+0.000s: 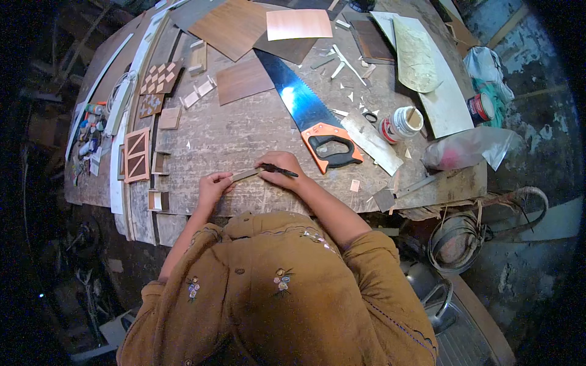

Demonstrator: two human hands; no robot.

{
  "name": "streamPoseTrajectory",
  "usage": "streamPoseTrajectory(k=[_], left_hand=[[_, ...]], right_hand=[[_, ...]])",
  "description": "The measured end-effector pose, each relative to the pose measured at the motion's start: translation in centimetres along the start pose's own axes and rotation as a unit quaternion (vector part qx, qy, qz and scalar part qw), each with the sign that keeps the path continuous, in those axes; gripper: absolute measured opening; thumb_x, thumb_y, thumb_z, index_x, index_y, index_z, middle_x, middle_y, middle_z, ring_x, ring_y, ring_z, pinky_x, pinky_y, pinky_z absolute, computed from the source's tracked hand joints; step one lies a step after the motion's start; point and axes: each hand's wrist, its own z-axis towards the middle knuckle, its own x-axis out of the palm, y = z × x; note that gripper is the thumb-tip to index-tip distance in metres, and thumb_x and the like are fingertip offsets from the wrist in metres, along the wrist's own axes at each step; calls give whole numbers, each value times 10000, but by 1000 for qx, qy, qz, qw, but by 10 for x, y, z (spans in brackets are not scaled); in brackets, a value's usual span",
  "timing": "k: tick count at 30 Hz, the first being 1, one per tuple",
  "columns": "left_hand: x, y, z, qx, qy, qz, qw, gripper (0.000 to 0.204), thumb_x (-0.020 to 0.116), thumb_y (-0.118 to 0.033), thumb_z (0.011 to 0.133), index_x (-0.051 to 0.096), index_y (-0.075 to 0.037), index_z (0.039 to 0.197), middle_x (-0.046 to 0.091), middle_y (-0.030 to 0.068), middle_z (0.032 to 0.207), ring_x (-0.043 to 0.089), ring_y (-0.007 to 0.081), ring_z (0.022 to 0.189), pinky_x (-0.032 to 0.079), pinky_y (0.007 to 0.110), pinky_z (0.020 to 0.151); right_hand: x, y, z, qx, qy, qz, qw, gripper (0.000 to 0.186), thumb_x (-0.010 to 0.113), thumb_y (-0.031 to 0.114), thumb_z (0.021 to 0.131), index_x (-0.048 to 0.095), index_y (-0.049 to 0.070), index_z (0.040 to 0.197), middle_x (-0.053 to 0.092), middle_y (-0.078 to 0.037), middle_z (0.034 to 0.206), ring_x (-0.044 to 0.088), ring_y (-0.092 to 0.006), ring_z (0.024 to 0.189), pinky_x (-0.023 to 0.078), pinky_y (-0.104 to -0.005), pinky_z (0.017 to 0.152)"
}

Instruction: The recorder is using a hand saw to cut small strips of wood on a cluttered workbench.

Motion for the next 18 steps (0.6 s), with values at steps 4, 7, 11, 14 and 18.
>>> streamPoseTrajectory(k=[4,7,11,14,18], left_hand=[[1,5,-8,40,-17,-73,996,312,645,-27,813,580,99,1092,661,115,857,659,146,724,536,220,639],[-1,11,-10,46,-21,-129,990,294,629,-34,837,580,92,1099,659,108,866,661,149,740,534,214,635],[-3,11,-9,32,-21,-130,991,273,632,-54,848,595,80,1083,661,103,868,660,144,741,530,207,625],[0,5,-9,20,-25,-115,993,235,650,-61,835,626,71,1027,666,96,839,657,133,715,528,204,612],[0,5,-6,38,-36,-62,997,176,679,-60,808,662,56,940,671,91,779,650,122,669,526,206,593]], right_hand=[[1,4,0,-12,-21,-3,1000,183,665,187,731,681,96,888,676,-87,878,642,-273,821,504,-351,730],[3,5,0,-9,-22,-3,1000,173,654,188,738,683,94,880,672,-91,864,639,-278,813,504,-352,726],[4,6,1,-4,-23,-12,1000,179,647,190,735,681,91,880,666,-98,852,636,-286,804,505,-355,722],[4,6,1,-8,-22,-15,1000,181,648,191,732,680,89,878,664,-102,856,634,-291,805,505,-359,723],[3,7,2,-5,-22,-6,1000,175,646,174,748,681,79,891,667,-99,861,642,-264,798,505,-339,718]])
